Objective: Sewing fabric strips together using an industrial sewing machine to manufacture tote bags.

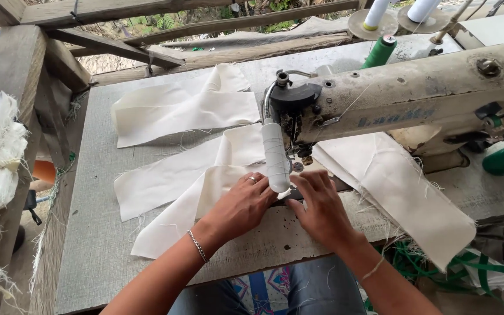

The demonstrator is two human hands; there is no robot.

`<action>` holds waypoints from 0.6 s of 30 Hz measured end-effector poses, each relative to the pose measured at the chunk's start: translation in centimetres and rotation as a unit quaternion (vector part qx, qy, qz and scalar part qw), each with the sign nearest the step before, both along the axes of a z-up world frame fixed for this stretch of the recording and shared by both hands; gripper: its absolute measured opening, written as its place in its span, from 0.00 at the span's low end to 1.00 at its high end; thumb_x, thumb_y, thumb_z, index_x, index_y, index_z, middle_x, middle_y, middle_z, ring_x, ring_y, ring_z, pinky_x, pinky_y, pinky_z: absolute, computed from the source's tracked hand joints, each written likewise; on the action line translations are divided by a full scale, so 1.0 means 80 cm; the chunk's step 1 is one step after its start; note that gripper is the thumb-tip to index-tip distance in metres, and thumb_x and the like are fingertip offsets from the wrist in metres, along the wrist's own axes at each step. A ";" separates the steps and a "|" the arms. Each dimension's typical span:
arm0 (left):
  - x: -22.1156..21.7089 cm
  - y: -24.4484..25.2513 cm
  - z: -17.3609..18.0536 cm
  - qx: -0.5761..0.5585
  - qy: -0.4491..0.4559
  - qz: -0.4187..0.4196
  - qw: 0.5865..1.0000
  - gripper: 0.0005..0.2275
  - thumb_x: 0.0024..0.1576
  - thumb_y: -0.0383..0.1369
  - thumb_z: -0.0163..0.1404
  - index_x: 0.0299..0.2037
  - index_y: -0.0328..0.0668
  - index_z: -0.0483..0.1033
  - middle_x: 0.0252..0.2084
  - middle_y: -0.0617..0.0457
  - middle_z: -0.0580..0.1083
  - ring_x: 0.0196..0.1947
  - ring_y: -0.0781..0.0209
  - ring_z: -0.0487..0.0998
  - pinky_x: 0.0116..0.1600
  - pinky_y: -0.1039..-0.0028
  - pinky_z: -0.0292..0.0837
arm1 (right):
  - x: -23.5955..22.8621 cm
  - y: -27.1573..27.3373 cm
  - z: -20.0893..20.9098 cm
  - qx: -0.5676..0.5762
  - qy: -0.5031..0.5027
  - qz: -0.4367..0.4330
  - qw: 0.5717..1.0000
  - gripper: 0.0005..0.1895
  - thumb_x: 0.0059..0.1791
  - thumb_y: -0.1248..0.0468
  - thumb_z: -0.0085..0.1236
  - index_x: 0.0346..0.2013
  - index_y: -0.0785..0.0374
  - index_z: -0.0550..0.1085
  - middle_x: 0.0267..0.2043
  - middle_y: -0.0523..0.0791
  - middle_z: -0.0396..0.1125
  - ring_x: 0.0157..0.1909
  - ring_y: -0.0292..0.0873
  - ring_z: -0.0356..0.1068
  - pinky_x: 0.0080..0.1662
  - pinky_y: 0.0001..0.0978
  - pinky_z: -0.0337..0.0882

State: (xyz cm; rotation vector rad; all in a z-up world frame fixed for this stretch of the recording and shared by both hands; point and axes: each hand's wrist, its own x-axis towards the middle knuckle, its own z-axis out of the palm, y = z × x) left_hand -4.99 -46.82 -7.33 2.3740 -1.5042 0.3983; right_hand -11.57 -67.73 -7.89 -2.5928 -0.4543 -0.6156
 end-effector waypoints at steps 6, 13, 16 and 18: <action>0.004 0.000 -0.010 0.008 -0.030 -0.007 0.999 0.10 0.66 0.31 0.38 0.42 0.38 0.74 0.35 0.45 0.73 0.46 0.43 0.78 0.54 0.55 0.74 | 0.024 -0.007 -0.022 -0.026 0.018 0.061 0.998 0.03 0.49 0.64 0.62 0.35 0.59 0.76 0.37 0.42 0.64 0.53 0.49 0.65 0.44 0.46 0.71; -0.017 0.003 0.025 -0.038 -0.045 -0.006 0.998 0.07 0.64 0.30 0.42 0.39 0.42 0.75 0.34 0.51 0.70 0.42 0.50 0.77 0.56 0.56 0.73 | 0.017 -0.009 -0.002 -0.012 -0.035 0.100 0.994 0.07 0.52 0.62 0.60 0.29 0.56 0.75 0.30 0.38 0.61 0.46 0.45 0.67 0.41 0.40 0.72; -0.011 0.004 0.005 -0.024 -0.079 -0.022 0.996 0.08 0.63 0.29 0.43 0.35 0.45 0.75 0.32 0.52 0.69 0.40 0.54 0.75 0.56 0.62 0.71 | 0.017 -0.011 -0.005 -0.011 -0.052 0.107 0.993 0.05 0.51 0.61 0.61 0.30 0.56 0.78 0.30 0.38 0.63 0.45 0.43 0.69 0.42 0.38 0.74; -0.012 0.005 0.001 -0.036 -0.076 -0.021 0.996 0.07 0.62 0.29 0.44 0.32 0.46 0.74 0.32 0.54 0.68 0.39 0.56 0.73 0.55 0.63 0.71 | 0.015 -0.012 -0.009 -0.014 -0.064 0.113 0.991 0.04 0.50 0.62 0.63 0.31 0.56 0.80 0.30 0.41 0.65 0.46 0.42 0.70 0.44 0.37 0.75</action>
